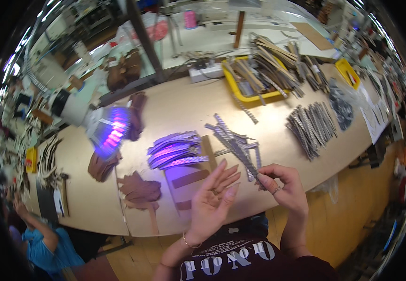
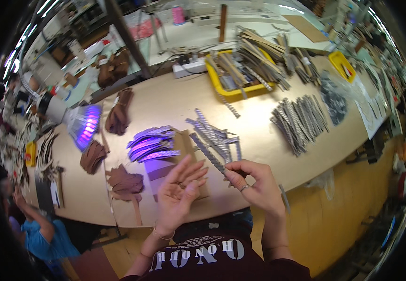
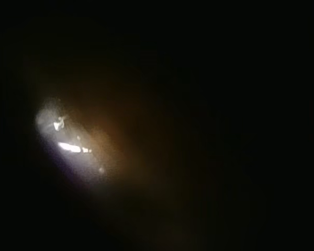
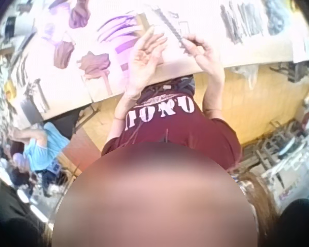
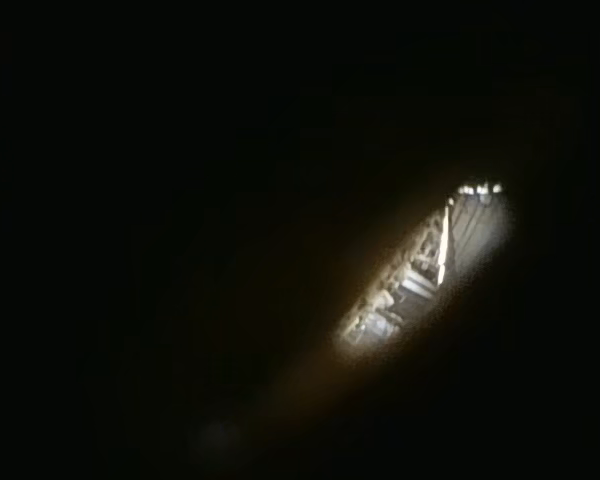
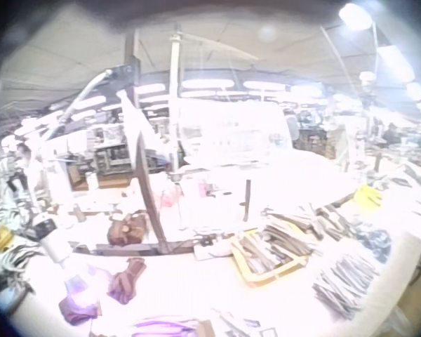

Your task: The person repeatedly picks up braided cords and wraps them around a cylindrical cardboard form on a workbench. The person adjusts the cords to keep them aligned and stacked in layers. The task continues with the same wrapping motion throughout the clip.

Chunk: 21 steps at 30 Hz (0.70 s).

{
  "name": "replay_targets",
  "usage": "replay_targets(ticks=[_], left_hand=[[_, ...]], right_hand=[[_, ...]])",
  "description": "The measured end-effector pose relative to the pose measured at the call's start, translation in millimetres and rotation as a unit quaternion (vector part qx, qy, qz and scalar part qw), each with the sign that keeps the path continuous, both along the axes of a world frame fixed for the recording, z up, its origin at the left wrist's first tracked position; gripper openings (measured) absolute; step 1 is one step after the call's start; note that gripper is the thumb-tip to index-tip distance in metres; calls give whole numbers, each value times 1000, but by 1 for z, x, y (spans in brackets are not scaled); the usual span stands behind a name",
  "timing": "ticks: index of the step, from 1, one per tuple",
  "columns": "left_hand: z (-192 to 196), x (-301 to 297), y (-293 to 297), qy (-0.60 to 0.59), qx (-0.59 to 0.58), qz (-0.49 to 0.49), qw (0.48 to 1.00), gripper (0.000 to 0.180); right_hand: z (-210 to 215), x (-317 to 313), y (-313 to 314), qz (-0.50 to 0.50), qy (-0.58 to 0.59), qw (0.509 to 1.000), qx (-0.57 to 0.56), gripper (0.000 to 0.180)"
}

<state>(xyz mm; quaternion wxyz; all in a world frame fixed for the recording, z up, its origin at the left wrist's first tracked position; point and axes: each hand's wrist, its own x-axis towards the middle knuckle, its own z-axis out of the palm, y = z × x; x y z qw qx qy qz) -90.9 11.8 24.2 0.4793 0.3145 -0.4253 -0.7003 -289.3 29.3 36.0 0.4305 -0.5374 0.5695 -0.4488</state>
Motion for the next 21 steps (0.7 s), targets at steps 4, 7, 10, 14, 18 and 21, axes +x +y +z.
replay_targets(ticks=[4,7,10,14,18,21], left_hand=[[17,33,-13,-43,8,98,994,60],[20,48,-21,-72,27,144,987,50],[14,56,-30,-33,27,174,984,43],[1,64,-41,24,35,172,984,43],[-8,70,-50,38,32,191,980,43],[-9,78,-59,30,30,219,975,43]], right_hand=[[9,35,-14,44,278,938,-202,21],[13,52,-24,86,343,891,-286,26],[14,69,-34,80,289,909,-289,30],[13,82,-47,83,207,947,-229,35],[6,91,-61,89,127,974,-162,35],[1,100,-70,82,62,986,-129,35]])
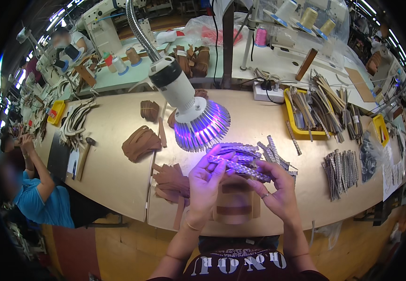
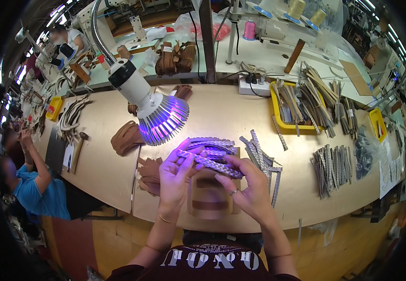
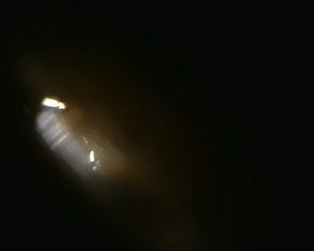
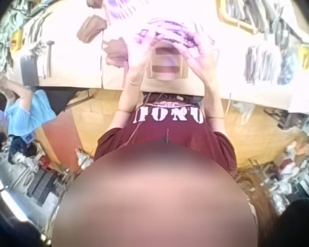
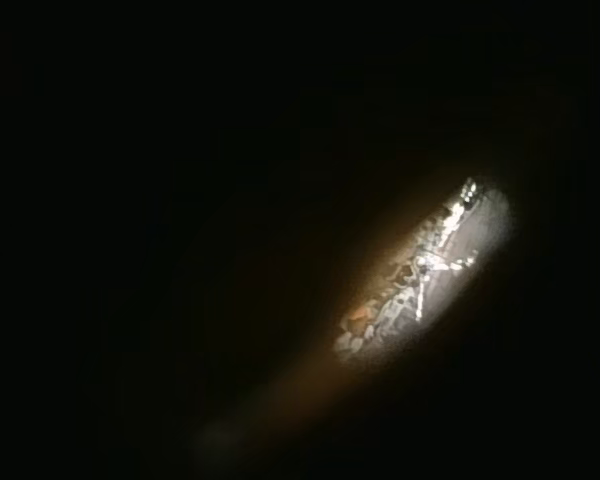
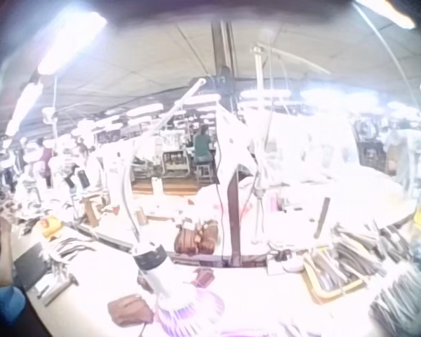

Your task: The person repeatedly picks up braided cords and wraps them around a cylindrical cardboard form on a workbench. The person adjusts the cords to keep them aligned and stacked in layers. The task continues with the same wrapping motion throughout the clip.

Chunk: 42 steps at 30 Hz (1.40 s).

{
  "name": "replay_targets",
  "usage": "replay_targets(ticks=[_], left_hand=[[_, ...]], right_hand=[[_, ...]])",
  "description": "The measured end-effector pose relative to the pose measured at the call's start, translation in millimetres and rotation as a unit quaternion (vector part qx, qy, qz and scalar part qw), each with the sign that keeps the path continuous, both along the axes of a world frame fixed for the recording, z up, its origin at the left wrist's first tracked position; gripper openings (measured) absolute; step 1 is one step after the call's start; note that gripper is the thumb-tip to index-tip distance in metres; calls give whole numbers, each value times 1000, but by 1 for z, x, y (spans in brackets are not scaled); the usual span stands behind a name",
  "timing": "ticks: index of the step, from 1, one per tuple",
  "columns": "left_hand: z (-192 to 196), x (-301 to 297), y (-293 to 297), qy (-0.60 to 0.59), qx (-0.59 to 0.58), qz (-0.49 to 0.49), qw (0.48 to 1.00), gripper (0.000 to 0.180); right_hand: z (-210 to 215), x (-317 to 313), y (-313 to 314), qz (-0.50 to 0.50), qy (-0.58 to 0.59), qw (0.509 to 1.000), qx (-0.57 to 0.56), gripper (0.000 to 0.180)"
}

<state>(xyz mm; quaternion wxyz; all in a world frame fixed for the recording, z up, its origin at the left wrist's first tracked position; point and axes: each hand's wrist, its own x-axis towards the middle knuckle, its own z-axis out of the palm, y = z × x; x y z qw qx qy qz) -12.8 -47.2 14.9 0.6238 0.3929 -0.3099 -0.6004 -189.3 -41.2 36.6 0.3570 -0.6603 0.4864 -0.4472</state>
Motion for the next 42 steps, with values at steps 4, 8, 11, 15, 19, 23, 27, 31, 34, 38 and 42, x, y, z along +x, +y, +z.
replay_targets(ticks=[4,8,11,15,19,23,27,31,34,38,42], left_hand=[[3,8,-5,-28,-9,6,1000,43],[3,-2,10,-28,-32,-42,998,36],[-4,-8,24,-154,-91,26,984,33],[-18,8,42,-408,-156,138,889,34],[-29,25,67,-474,-154,44,866,30],[-40,17,79,-474,-118,24,872,27],[-47,14,82,-492,-127,37,861,29],[-50,13,84,-495,-132,38,858,32],[-52,12,85,-494,-130,36,859,33],[-52,12,86,-495,-129,34,859,35],[-50,14,85,-495,-130,28,859,37]], right_hand=[[10,6,-10,14,68,997,-46,33],[26,6,-6,9,260,961,-92,24],[27,11,-3,26,260,963,-67,17],[29,14,-3,3,227,974,6,14],[38,3,0,49,284,955,67,16],[26,10,1,59,239,958,146,22],[13,20,5,57,198,959,193,23],[8,25,4,60,204,953,215,22],[5,29,1,49,208,955,208,22],[3,32,1,31,169,965,198,25],[-1,32,1,23,174,959,224,26]])
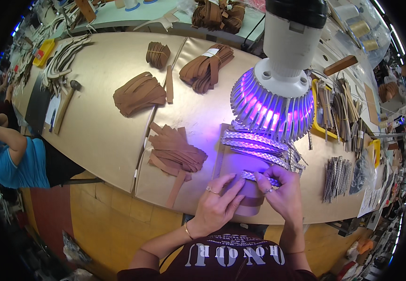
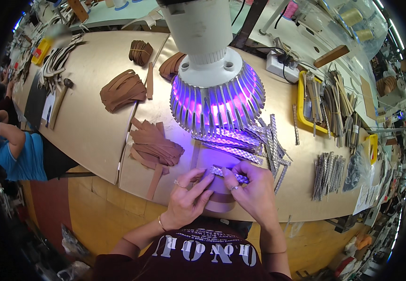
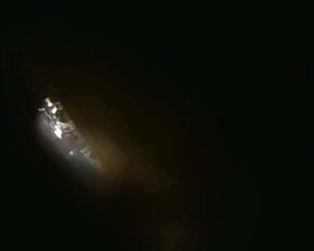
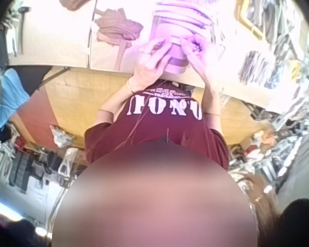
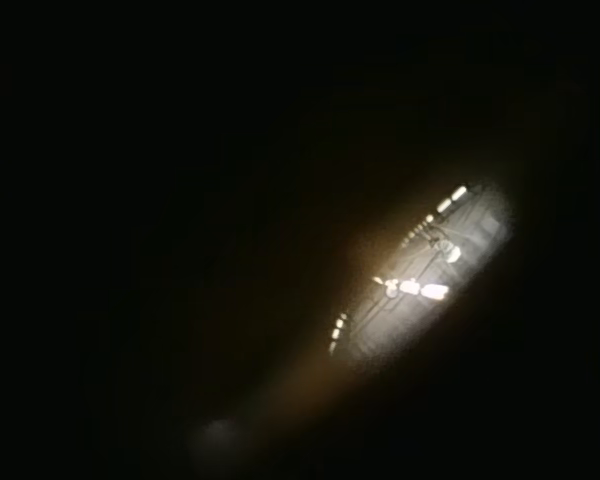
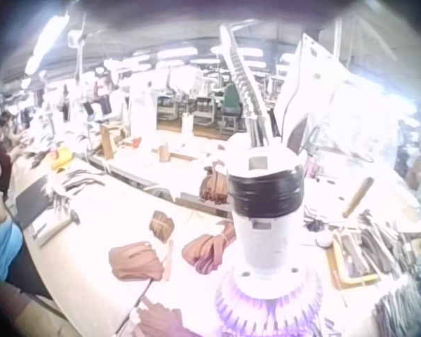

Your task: The person repeatedly picks up braided cords and wraps them around a cylindrical cardboard form on a workbench. The person adjusts the cords to keep them aligned and stacked in layers. The task continues with the same wrapping motion throughout the clip.

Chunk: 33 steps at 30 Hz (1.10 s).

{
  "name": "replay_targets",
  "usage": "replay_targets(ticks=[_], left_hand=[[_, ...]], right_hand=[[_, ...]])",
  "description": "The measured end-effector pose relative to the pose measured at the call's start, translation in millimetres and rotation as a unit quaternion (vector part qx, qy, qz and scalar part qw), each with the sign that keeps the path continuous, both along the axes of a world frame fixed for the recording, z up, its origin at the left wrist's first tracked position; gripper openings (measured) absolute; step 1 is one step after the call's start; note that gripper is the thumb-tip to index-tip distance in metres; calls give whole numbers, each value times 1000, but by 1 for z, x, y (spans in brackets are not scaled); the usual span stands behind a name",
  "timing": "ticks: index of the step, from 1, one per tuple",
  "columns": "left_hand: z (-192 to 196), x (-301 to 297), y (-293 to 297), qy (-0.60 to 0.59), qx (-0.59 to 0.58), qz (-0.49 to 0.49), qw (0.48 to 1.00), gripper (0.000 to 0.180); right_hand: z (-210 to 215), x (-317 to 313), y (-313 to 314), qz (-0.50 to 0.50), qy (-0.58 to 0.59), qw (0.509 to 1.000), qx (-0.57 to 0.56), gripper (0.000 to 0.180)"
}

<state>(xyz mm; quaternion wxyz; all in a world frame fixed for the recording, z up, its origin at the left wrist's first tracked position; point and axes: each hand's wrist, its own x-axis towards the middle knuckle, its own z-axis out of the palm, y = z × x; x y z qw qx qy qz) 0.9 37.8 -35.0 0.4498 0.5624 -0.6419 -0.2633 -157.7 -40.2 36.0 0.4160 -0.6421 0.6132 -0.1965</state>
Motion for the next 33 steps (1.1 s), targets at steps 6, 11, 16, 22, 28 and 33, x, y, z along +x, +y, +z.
replay_targets(ticks=[6,11,16,22,28,33], left_hand=[[2,2,0,0,3,-5,1000,37],[3,2,-1,2,3,-7,1000,37],[3,2,-1,8,8,-9,1000,37],[3,2,-2,5,5,-9,1000,38],[5,2,-3,3,4,-4,1000,40],[5,2,-5,0,34,-16,999,43]], right_hand=[[-4,-2,-1,1,11,1000,0,27],[-4,-1,-3,-1,18,1000,8,27],[-2,-1,-3,2,29,999,17,25],[-3,1,-3,-2,24,1000,4,27],[-6,0,-2,2,22,1000,-5,26],[-7,1,-2,4,14,1000,-28,26]])
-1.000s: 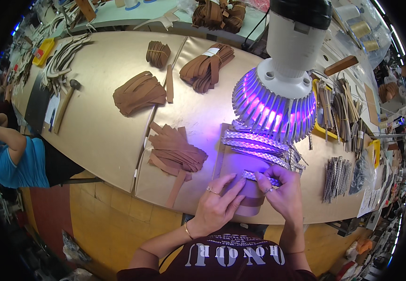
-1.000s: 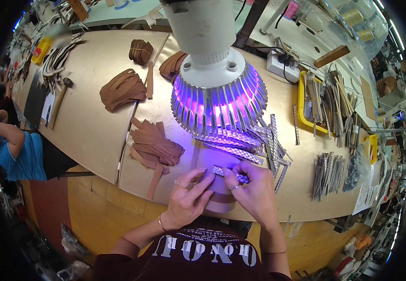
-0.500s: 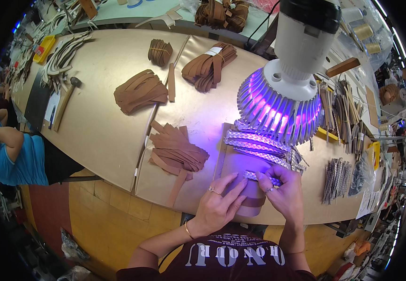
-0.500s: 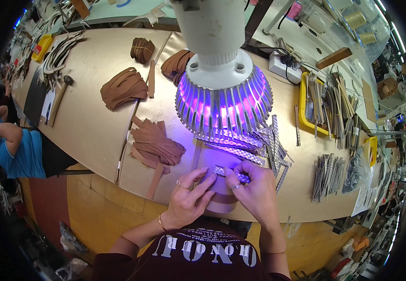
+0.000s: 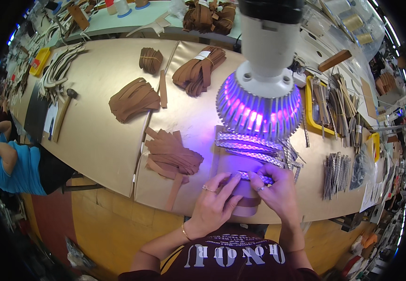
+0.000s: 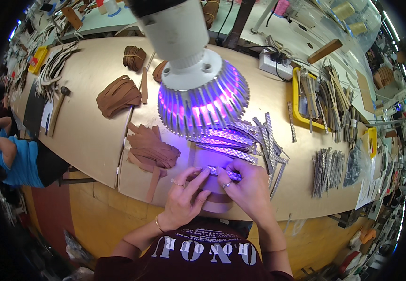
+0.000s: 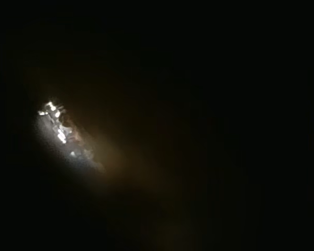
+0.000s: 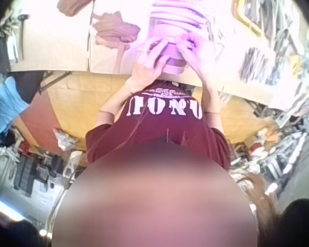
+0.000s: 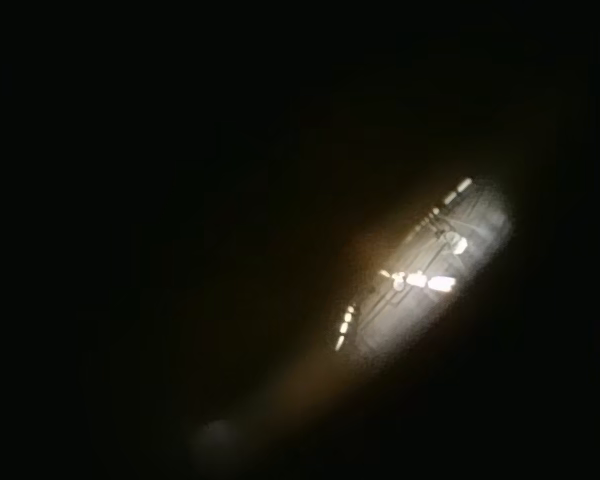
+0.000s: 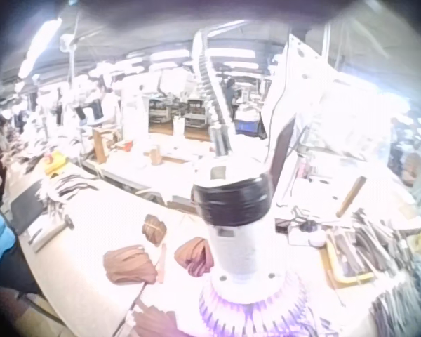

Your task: The person repeatedly picks up braided cords and wraps them around a cylindrical cardboard form on a workbench. The person adjusts the cords to keep them aligned and stacked in layers. The task continues with the same wrapping motion throughout the clip.

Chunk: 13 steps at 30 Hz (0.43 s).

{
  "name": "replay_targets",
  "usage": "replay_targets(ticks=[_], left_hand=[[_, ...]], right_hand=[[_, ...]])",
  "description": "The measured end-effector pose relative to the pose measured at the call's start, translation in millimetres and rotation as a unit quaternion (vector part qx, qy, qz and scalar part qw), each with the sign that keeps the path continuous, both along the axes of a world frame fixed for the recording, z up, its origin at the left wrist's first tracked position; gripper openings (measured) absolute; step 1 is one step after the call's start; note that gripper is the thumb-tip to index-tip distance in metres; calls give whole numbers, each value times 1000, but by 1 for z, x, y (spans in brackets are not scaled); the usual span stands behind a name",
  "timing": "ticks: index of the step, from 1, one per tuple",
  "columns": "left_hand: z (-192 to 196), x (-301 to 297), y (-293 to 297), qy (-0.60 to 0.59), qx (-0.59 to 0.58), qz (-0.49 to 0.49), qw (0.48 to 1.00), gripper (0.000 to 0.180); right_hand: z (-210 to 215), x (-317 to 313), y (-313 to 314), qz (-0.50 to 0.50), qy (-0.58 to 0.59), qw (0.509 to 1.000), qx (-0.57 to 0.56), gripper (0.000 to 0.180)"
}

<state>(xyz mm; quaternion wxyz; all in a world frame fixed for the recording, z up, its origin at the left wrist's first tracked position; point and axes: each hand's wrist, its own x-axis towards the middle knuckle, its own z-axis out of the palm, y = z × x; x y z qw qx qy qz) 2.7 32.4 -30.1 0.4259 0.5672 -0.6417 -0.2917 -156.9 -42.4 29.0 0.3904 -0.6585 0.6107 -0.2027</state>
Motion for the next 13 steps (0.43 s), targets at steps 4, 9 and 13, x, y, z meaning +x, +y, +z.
replay_targets(ticks=[4,9,13], left_hand=[[2,2,-2,5,16,-19,1000,42],[5,5,-2,-26,20,-29,999,43],[4,5,-1,-33,24,-35,999,44]], right_hand=[[6,-7,0,16,53,998,-3,27],[11,-35,0,2,74,996,39,32],[1,-47,4,-23,42,999,10,38]])
